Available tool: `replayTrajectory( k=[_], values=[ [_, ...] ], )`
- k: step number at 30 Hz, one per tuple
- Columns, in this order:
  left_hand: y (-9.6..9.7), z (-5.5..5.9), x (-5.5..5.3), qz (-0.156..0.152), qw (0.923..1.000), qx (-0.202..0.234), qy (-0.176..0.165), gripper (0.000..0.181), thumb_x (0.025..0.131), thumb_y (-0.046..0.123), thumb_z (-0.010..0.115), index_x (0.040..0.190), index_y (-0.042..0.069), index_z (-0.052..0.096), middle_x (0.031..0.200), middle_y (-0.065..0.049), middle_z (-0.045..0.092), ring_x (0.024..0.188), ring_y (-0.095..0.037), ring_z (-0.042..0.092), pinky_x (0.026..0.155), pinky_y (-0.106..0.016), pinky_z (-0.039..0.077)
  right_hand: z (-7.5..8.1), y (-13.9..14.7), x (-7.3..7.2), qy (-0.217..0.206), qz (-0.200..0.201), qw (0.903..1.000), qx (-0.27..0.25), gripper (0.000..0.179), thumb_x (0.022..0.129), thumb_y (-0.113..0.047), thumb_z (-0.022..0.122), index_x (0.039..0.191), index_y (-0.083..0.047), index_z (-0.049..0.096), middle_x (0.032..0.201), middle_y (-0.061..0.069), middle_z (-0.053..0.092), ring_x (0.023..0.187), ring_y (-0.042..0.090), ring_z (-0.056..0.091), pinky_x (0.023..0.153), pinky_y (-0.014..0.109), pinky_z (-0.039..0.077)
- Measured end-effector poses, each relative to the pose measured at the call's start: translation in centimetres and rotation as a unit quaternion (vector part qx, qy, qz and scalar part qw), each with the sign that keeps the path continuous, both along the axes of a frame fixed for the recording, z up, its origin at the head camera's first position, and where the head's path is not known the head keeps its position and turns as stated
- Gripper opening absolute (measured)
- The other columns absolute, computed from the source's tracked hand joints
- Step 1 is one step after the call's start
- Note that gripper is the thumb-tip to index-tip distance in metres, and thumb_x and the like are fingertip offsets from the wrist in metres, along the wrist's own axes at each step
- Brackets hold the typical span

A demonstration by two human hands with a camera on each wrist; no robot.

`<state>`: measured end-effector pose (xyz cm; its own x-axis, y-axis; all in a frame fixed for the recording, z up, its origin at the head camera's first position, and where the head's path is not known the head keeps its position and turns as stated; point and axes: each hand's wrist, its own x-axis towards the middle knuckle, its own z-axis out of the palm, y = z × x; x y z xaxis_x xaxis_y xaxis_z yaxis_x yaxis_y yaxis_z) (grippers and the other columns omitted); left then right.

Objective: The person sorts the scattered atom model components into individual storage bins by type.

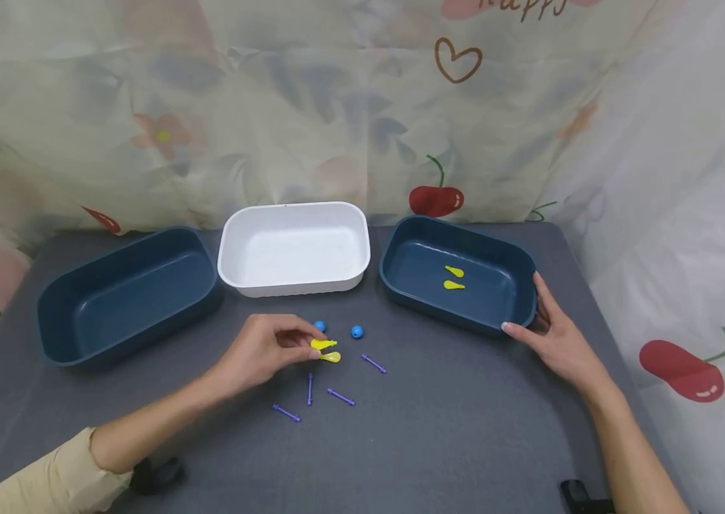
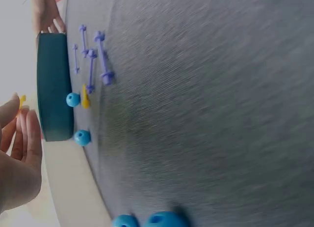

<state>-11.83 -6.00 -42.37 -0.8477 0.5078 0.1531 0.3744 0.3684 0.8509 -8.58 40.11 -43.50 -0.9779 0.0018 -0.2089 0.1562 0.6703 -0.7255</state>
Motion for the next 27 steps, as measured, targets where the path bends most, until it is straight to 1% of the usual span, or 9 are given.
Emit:
replayTrajectory(
  k=[3,6,11,13,15,21,27],
  values=[
    [0.7,0.6,-0.8,-0.006,0.9999,-0.003,0.014,0.021,0.078,0.012,0.086,0.098,0.016,0.079,0.078,0.012,0.070,0.067,-0.003,0.064,0.066,-0.024,0.056,0.0,0.1,0.1,-0.001,-0.003,1.0000,-0.001,0.101,0.096,-0.038,0.066,0.155,-0.036,-0.016,0.162,0.027,0.007,0.142,0.050,0.024,0.085,0.007,0.039],
    [1.4,1.1,-1.5,-0.011,0.9998,-0.005,0.017,0.020,0.081,0.012,0.084,0.101,0.015,0.079,0.080,0.011,0.072,0.070,-0.002,0.066,0.067,-0.024,0.056,0.1,0.1,0.1,-0.003,-0.004,1.0000,-0.004,0.101,0.096,-0.038,0.066,0.155,-0.036,-0.016,0.161,0.027,0.008,0.142,0.049,0.024,0.084,0.006,0.039],
    [2.4,1.7,-2.3,-0.021,0.9998,-0.007,-0.004,0.023,0.083,0.010,0.081,0.106,0.013,0.078,0.086,0.008,0.074,0.075,-0.002,0.067,0.070,-0.024,0.055,0.1,0.0,0.1,0.003,0.001,0.9999,-0.016,0.101,0.096,-0.035,0.067,0.155,-0.035,-0.015,0.161,0.028,0.012,0.141,0.050,0.026,0.079,0.003,0.037],
    [2.8,1.9,-2.5,-0.025,0.9996,-0.002,-0.014,0.024,0.083,0.009,0.081,0.106,0.012,0.078,0.087,0.007,0.074,0.075,-0.004,0.068,0.070,-0.024,0.056,0.1,0.0,0.1,0.005,0.002,0.9999,-0.016,0.101,0.096,-0.035,0.067,0.155,-0.035,-0.015,0.160,0.029,0.012,0.141,0.050,0.027,0.079,0.003,0.038],
    [3.2,2.2,-2.8,-0.027,0.9995,0.005,-0.013,0.024,0.082,0.009,0.082,0.105,0.011,0.078,0.085,0.007,0.074,0.074,-0.005,0.067,0.070,-0.024,0.056,0.2,0.0,0.0,0.005,0.002,0.9998,-0.017,0.101,0.096,-0.035,0.067,0.155,-0.035,-0.015,0.160,0.029,0.012,0.141,0.051,0.027,0.079,0.003,0.038],
    [4.7,3.0,-4.1,-0.026,0.9993,0.022,0.014,0.020,0.080,0.011,0.084,0.098,0.011,0.077,0.079,0.008,0.071,0.070,-0.005,0.067,0.070,-0.023,0.056,0.3,-0.1,0.1,0.005,0.000,0.9999,-0.016,0.102,0.096,-0.036,0.067,0.155,-0.035,-0.015,0.160,0.030,0.012,0.140,0.051,0.027,0.080,0.003,0.037],
    [6.1,3.6,-5.4,-0.019,0.9993,0.024,0.020,0.019,0.081,0.012,0.084,0.098,0.011,0.077,0.078,0.007,0.070,0.069,-0.008,0.065,0.071,-0.022,0.055,0.2,-0.3,0.1,0.006,-0.003,0.9998,-0.017,0.102,0.096,-0.036,0.067,0.156,-0.035,-0.015,0.160,0.030,0.012,0.141,0.051,0.027,0.081,0.003,0.036]
  ],
)
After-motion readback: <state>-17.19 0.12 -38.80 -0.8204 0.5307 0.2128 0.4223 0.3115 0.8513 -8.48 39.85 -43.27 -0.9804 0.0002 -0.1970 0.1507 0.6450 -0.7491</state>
